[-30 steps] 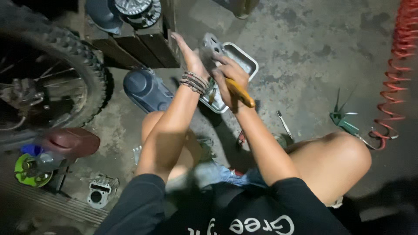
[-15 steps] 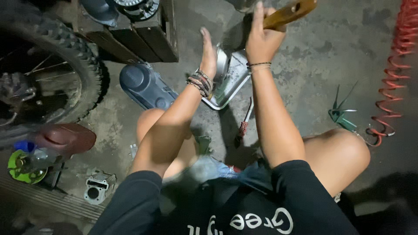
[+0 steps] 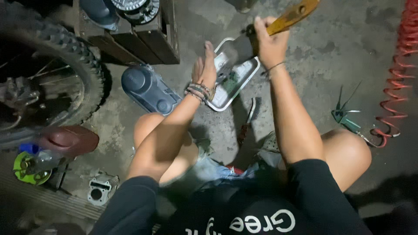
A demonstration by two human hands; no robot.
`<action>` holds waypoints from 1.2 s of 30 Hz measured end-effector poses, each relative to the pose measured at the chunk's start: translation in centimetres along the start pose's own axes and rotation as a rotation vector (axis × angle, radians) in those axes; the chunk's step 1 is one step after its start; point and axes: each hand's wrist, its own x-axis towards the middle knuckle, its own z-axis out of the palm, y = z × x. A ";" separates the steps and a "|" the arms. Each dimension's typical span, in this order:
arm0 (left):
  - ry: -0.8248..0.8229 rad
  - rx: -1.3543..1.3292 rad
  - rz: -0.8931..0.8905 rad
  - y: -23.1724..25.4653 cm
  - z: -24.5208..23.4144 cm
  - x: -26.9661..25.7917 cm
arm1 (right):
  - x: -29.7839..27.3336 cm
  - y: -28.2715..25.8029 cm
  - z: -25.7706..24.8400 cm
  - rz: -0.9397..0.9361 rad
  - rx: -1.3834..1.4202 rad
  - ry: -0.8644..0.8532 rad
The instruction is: The person cleans a motorcycle clutch housing with a brush and cleaning fluid in a tray, then scrubs the interior of a black plastic air filter housing using a brush and a cloth.
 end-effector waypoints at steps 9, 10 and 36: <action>0.093 -0.406 -0.237 11.1 -14.6 4.7 | -3.1 -8.3 0.5 -0.263 -0.006 -0.155; 0.101 -0.405 -0.196 11.2 -15.1 4.7 | -3.0 -7.1 -0.5 -0.295 -0.184 -0.124; 0.156 -0.640 -0.011 9.4 -15.9 7.0 | -6.2 4.1 -0.8 0.227 -0.003 -0.341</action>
